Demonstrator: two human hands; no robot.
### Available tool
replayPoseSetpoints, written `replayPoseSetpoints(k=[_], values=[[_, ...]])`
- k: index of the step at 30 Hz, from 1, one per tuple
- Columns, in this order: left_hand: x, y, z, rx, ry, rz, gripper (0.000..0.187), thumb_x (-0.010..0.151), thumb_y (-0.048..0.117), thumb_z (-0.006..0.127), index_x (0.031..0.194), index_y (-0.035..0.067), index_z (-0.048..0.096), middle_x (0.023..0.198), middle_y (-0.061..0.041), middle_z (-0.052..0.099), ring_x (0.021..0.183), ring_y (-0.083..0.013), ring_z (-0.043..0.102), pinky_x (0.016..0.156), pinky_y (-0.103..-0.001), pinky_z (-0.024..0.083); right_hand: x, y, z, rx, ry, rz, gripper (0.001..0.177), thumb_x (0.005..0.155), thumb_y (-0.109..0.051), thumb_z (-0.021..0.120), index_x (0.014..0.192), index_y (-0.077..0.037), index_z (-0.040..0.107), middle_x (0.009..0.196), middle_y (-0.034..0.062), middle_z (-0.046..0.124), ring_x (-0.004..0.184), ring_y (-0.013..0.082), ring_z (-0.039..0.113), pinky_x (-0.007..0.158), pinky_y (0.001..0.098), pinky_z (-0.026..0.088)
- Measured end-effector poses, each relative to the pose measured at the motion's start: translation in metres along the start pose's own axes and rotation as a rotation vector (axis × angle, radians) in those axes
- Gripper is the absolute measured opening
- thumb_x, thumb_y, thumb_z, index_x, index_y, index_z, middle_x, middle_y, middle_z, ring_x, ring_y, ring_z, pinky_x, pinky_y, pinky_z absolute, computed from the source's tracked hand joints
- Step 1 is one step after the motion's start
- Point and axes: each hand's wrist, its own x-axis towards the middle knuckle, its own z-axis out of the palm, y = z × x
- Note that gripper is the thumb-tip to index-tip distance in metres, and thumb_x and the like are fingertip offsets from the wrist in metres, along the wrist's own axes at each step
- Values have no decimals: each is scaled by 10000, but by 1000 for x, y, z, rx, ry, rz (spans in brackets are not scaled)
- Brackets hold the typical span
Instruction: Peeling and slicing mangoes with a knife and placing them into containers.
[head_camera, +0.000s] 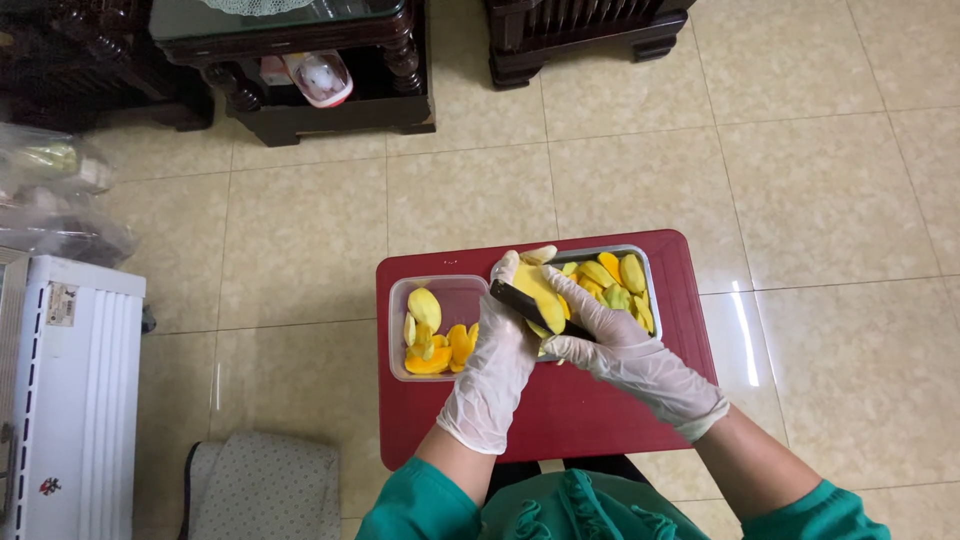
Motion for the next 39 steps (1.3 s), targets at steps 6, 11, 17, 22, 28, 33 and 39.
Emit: replayPoseSetpoints(k=[6, 11, 17, 22, 28, 33, 39], values=[[5, -1, 5, 148, 176, -123, 584, 1061, 474, 457, 1071, -40, 735, 1180, -303, 712, 1062, -443, 687, 1002, -540, 544, 11, 7, -10, -20, -17, -10, 872, 851, -425, 761, 1568, -109, 376, 1405, 172, 644, 1295, 240, 622, 1069, 328, 522], [2, 6, 7, 234, 144, -112, 459, 1057, 409, 509, 986, 7, 717, 998, -223, 720, 869, -361, 690, 795, -477, 544, 11, 10, -13, 97, -75, 27, 838, 851, -342, 801, 1555, -118, 405, 1539, 179, 542, 1420, 289, 540, 1147, 392, 468], [-39, 21, 65, 282, 341, -177, 278, 1016, 365, 617, 1032, 91, 659, 806, -90, 706, 570, -193, 655, 433, -260, 438, 17, -1, -14, 220, -113, 39, 765, 894, -213, 767, 1560, -86, 415, 1626, 170, 423, 1442, 294, 485, 1067, 403, 535], [-46, 27, 94, 238, 456, -195, 245, 992, 252, 666, 1052, 15, 650, 759, -125, 707, 488, -172, 668, 388, -256, 539, 20, -1, -10, 206, -77, 38, 702, 888, -266, 769, 1501, -77, 485, 1496, 156, 529, 1325, 273, 563, 997, 387, 573], [-46, 26, 97, 306, 369, -210, 313, 1024, 319, 604, 1020, 24, 711, 744, -88, 702, 518, -173, 636, 437, -249, 519, 23, 3, -10, 193, -13, 35, 630, 879, -346, 771, 1412, -64, 589, 1301, 134, 688, 1151, 240, 679, 891, 362, 631], [-52, 26, 115, 191, 415, -175, 252, 987, 311, 626, 973, 75, 714, 788, -86, 705, 603, -257, 658, 487, -351, 505, 29, 0, -12, 56, 54, 93, 672, 854, -313, 798, 1451, -126, 554, 1215, 162, 667, 1028, 257, 667, 795, 371, 643], [-36, 20, 14, 301, 48, -139, 353, 848, 105, 638, 1182, -1, 676, 943, -255, 750, 699, -412, 736, 547, -440, 640, 39, -27, 0, -120, 355, 440, 992, 696, -114, 970, 1571, -270, 530, 957, 214, 744, 689, 268, 656, 606, 348, 598]])
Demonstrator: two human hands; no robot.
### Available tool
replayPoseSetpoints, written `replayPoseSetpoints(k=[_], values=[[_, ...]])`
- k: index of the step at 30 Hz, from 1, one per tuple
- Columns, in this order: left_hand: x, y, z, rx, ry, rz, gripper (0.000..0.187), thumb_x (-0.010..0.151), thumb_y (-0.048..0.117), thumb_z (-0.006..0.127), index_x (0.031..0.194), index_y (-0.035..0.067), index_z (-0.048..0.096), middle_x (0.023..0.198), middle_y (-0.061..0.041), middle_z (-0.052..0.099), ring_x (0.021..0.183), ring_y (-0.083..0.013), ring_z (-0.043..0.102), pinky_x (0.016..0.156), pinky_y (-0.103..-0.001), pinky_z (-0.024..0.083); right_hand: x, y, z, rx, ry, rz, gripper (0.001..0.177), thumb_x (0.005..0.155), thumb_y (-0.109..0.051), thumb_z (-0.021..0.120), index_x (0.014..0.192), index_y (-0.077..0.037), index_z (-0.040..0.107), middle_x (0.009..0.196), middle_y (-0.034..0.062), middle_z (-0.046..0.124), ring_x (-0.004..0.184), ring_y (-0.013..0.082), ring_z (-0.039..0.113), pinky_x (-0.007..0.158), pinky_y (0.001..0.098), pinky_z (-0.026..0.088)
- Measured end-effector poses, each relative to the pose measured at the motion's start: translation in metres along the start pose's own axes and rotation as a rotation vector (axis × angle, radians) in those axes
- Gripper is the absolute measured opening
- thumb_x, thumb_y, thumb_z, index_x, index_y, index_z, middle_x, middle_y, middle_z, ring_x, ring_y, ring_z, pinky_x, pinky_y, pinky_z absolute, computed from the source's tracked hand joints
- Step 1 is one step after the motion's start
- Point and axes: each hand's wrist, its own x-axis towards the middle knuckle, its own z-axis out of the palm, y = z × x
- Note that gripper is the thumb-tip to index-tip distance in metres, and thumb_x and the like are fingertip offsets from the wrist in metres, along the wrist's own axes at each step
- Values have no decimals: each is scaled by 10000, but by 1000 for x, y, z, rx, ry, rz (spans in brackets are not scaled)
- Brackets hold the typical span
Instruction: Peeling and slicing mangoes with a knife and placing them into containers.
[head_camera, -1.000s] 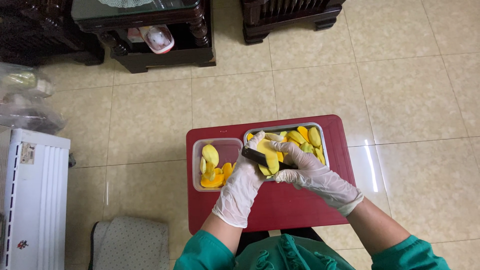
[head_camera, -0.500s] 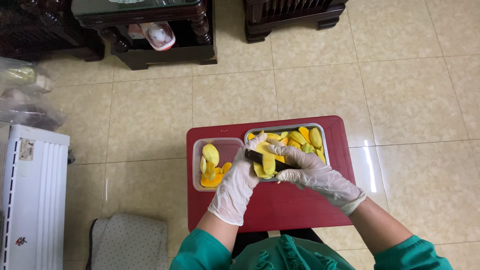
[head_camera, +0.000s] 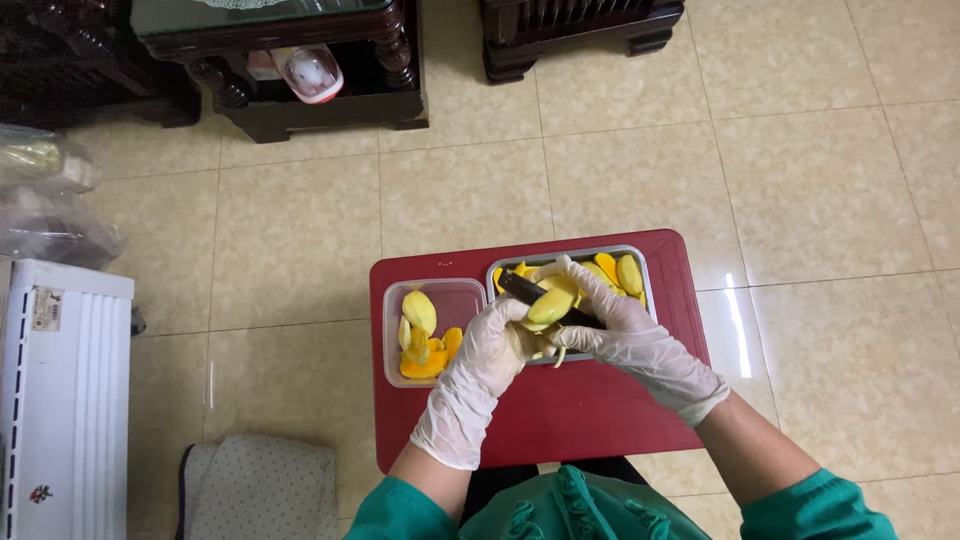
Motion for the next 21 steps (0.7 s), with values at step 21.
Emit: replayPoseSetpoints(k=[21], values=[[1, -21, -5, 338, 241, 106, 284, 807, 19, 547, 1051, -17, 688, 738, -132, 629, 517, -218, 671, 370, -179, 446, 11, 10, -20, -74, -17, 75, 931, 577, -70, 1040, 1411, -289, 688, 793, 93, 671, 633, 185, 602, 481, 289, 526]])
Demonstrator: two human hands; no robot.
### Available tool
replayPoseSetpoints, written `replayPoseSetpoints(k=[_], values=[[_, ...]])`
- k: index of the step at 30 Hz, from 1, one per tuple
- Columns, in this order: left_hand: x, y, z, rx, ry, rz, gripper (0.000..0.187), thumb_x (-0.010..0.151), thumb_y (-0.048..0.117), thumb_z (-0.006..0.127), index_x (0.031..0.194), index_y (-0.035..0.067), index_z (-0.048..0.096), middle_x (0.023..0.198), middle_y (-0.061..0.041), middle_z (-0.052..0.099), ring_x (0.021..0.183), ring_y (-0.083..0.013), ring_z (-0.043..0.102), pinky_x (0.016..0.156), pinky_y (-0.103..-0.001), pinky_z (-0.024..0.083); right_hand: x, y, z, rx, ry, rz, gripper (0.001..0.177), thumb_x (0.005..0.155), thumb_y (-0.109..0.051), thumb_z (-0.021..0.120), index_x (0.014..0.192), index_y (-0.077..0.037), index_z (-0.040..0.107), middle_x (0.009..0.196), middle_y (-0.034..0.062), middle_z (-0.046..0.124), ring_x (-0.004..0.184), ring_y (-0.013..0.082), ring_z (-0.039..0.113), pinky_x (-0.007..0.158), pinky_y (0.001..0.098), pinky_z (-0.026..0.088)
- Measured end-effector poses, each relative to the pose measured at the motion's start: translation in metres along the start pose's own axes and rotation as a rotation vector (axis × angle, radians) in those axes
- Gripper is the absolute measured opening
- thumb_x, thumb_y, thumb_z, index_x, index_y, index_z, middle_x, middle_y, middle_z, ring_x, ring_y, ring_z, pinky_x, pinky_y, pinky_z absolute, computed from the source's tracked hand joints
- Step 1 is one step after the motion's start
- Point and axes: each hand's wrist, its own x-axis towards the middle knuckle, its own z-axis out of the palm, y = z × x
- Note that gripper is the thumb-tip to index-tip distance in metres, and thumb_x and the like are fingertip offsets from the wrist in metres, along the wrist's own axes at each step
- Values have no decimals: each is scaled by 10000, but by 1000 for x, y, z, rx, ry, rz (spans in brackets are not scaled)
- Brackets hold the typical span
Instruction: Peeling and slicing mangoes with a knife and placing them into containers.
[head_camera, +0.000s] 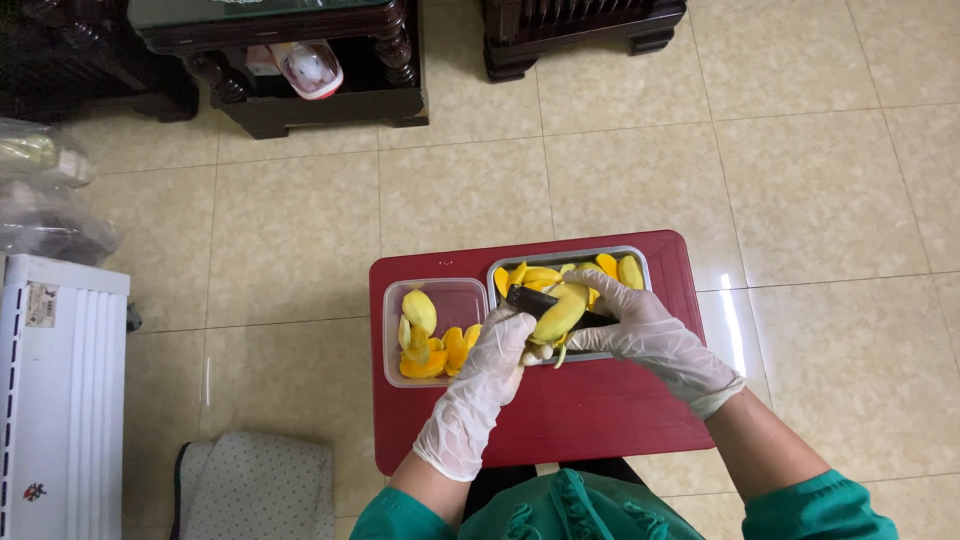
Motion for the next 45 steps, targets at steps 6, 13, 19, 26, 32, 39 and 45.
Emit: replayPoseSetpoints(k=[6, 13, 19, 26, 32, 39, 45], values=[[-16, 9, 10, -21, -39, 30, 193, 777, -1, 573, 958, 18, 637, 729, -60, 561, 521, -130, 593, 378, -164, 414, 9, 3, 5, 143, -39, 7, 679, 696, -8, 951, 1307, -157, 696, 882, 164, 692, 629, 198, 574, 399, 224, 435], [-9, 6, -13, 34, -46, 55, 184, 834, -9, 495, 908, 25, 659, 681, -73, 560, 502, -149, 606, 373, -161, 425, -15, -20, 4, 153, -43, 40, 779, 676, 49, 942, 1389, -127, 679, 855, 117, 577, 615, 187, 549, 361, 223, 439], [-23, 22, -3, 80, -105, 92, 247, 866, -11, 473, 1021, -9, 665, 685, -142, 609, 507, -188, 657, 366, -164, 423, -6, -11, 4, 331, 33, 70, 666, 660, 170, 906, 1245, -105, 747, 888, 116, 529, 664, 187, 595, 420, 122, 477], [-35, 40, -7, -117, -278, -217, 339, 820, 82, 646, 1133, -47, 666, 846, -257, 747, 659, -349, 772, 492, -353, 613, -18, -13, -2, 90, -19, -65, 716, 622, 125, 959, 1268, -96, 743, 1000, 201, 687, 935, 276, 692, 861, 383, 641], [-37, 38, -6, -20, -224, -241, 264, 831, -40, 706, 1079, 12, 633, 811, -210, 705, 598, -269, 736, 452, -233, 508, -11, 8, -3, -14, -65, -167, 732, 588, 50, 998, 1263, -110, 764, 1013, 164, 780, 978, 242, 725, 969, 401, 588], [-31, 31, -17, 31, -181, -288, 339, 792, -29, 691, 1121, 54, 682, 790, -255, 730, 547, -248, 719, 403, -188, 418, -7, 20, -6, 22, -73, -170, 632, 576, 22, 1003, 1169, -79, 812, 997, 145, 822, 955, 232, 729, 958, 413, 581], [-18, 12, -40, -27, -107, -314, 584, 811, -5, 683, 1378, 108, 602, 897, -280, 751, 557, -275, 723, 411, -205, 460, -15, -6, -26, -592, 79, 18, 905, 791, -338, 897, 1566, -442, 443, 1180, 308, 720, 1127, 483, 700, 1082, 559, 533]])
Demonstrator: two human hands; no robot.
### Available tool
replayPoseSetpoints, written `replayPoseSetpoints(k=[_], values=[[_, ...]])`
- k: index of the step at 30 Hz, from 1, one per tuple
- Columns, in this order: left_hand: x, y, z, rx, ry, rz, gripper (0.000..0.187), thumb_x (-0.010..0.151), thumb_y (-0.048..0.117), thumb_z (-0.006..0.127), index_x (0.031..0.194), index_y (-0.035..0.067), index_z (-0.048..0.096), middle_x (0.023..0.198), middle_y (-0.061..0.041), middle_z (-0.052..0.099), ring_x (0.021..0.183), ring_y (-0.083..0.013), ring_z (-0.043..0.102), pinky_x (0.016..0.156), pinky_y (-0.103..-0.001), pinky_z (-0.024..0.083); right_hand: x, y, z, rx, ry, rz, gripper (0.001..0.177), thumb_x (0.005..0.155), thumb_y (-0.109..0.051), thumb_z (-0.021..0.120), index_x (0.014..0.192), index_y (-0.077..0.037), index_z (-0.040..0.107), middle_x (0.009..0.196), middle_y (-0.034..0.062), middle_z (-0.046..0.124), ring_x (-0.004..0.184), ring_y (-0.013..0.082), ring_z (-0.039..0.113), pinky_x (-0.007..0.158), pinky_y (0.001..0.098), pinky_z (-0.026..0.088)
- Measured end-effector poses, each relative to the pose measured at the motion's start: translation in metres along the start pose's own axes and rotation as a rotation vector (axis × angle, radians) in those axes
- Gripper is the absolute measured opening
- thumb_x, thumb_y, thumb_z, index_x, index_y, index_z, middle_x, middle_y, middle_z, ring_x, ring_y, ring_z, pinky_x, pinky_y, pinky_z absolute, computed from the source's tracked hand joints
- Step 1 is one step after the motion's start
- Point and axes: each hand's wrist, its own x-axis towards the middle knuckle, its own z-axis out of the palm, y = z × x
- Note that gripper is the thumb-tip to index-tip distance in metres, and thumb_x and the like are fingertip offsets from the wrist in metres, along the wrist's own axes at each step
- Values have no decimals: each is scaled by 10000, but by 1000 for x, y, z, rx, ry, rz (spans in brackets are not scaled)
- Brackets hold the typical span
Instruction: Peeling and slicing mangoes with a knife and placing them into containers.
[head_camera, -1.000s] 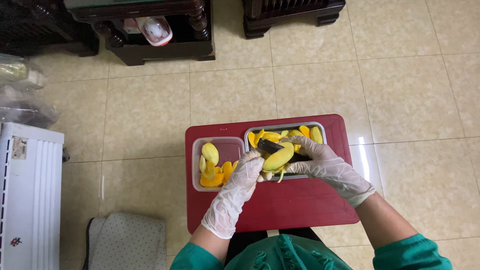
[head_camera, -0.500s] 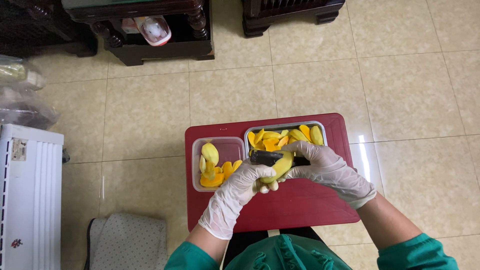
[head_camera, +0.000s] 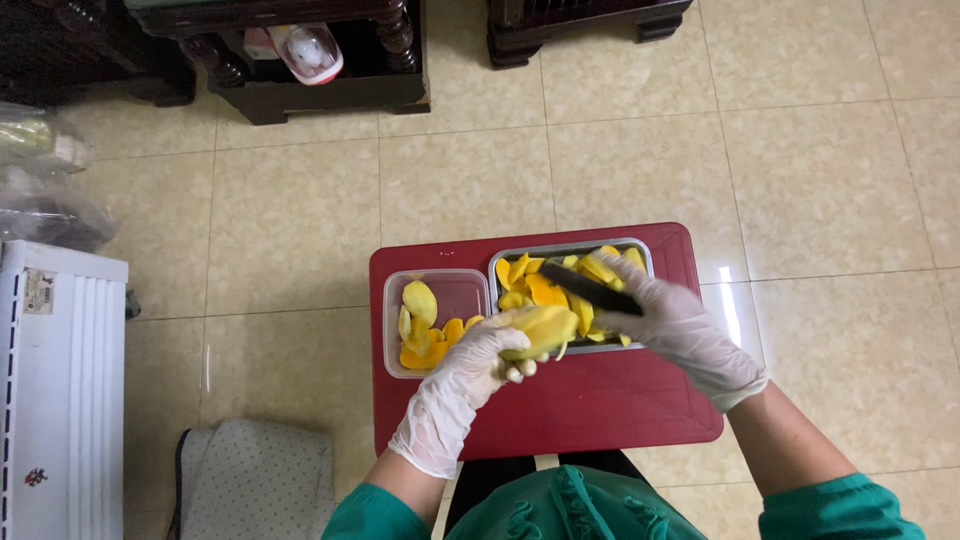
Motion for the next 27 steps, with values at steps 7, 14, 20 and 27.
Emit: replayPoseSetpoints(k=[7, 14, 20, 27], values=[[64, -43, -65, -156, 408, 62, 567, 870, -80, 681, 1382, 152, 605, 1058, -278, 748, 642, -316, 763, 461, -259, 588, -17, 37, 10, 732, 144, 229, 663, 875, -115, 821, 1500, -199, 616, 727, 112, 569, 518, 203, 509, 502, 325, 415], [150, -82, -44, -11, 487, 32, 754, 853, 2, 752, 1515, 263, 505, 1139, -218, 730, 687, -329, 785, 479, -315, 651, -31, 83, 30, 842, 183, 267, 543, 878, -114, 813, 1401, -118, 666, 651, 62, 508, 480, 151, 505, 441, 270, 398], [274, -100, -45, 718, 477, -19, 624, 939, 290, 484, 1553, 395, 450, 1198, -125, 685, 902, -259, 631, 787, -319, 441, -51, 123, 40, 844, 102, 412, 485, 911, -126, 734, 1394, -148, 697, 873, 51, 600, 633, 157, 400, 551, 302, 357], [249, -154, -39, 370, 750, 208, 585, 829, 95, 568, 1376, 266, 681, 1284, -41, 743, 1097, -253, 710, 960, -326, 576, -68, 165, 67, 961, 128, 486, 423, 894, -114, 749, 1315, -139, 725, 678, 51, 461, 534, 151, 375, 506, 293, 327]])
